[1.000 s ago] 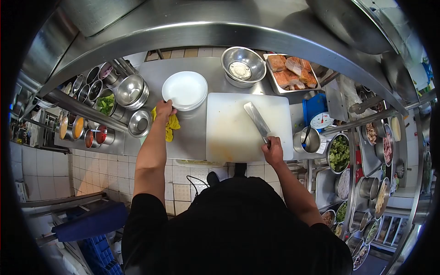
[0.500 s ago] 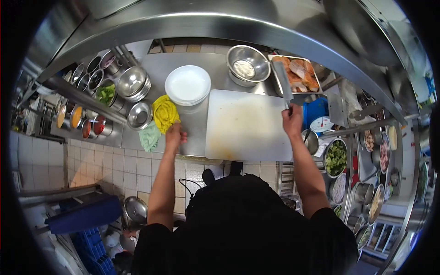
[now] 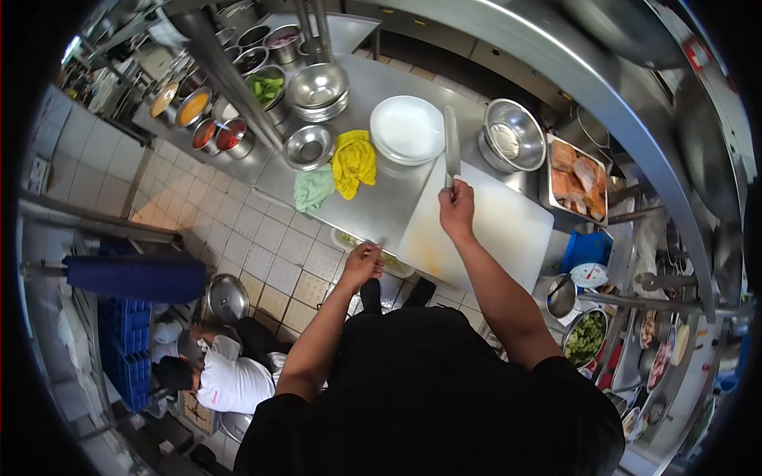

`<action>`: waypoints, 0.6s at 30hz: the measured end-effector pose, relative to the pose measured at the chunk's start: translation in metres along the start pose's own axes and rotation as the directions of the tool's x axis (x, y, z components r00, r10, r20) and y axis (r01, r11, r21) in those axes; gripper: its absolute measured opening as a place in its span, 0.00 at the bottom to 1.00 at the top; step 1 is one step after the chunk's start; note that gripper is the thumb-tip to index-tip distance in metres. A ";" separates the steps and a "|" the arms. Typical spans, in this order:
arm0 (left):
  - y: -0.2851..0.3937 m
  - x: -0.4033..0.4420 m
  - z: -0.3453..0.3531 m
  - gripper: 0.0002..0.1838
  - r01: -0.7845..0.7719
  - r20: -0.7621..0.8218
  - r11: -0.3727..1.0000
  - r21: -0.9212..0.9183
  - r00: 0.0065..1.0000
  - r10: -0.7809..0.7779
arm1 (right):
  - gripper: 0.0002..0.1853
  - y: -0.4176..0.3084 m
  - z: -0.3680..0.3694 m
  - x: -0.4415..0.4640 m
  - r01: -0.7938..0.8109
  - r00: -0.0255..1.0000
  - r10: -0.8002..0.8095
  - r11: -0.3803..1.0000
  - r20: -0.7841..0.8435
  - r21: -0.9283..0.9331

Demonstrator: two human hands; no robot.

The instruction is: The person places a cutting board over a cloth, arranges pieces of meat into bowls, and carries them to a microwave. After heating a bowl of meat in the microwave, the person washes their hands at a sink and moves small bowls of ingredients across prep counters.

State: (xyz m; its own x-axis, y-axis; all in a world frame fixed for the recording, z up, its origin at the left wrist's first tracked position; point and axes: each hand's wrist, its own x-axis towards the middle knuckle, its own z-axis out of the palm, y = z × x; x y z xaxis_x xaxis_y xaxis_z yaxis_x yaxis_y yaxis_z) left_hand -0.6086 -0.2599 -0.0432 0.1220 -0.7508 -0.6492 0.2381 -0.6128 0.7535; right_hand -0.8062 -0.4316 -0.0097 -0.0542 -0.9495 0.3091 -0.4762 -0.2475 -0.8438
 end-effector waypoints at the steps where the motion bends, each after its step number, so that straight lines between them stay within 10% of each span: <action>1: -0.004 -0.003 -0.001 0.21 0.004 0.009 1.000 -0.009 1.000 -0.004 | 0.11 -0.010 0.012 -0.007 0.031 0.999 -0.032 0.999 0.034 0.034; 7: -0.016 -0.027 -0.025 0.18 0.000 -0.084 0.990 -0.138 0.996 -0.012 | 0.10 -0.065 0.099 -0.045 -0.111 0.955 0.029 0.958 0.297 0.264; 9: -0.022 -0.033 -0.041 0.17 -0.020 -0.129 0.988 -0.153 0.992 0.001 | 0.10 -0.080 0.123 -0.043 -0.075 0.906 0.054 0.997 0.420 0.034; 18: -0.039 -0.075 -0.097 0.14 -0.087 -0.258 0.959 -0.268 0.966 0.016 | 0.15 -0.056 0.253 -0.002 -0.139 0.987 0.150 0.979 0.065 -0.149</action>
State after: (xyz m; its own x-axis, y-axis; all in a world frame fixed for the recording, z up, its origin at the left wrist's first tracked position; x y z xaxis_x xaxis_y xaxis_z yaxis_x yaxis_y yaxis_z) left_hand -0.5331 -0.1557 -0.0335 0.3702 -0.6714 -0.6420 0.4761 -0.4563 0.7517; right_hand -0.5577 -0.4648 -0.0739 -0.0677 -0.9863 0.1504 -0.5899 -0.0820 -0.8033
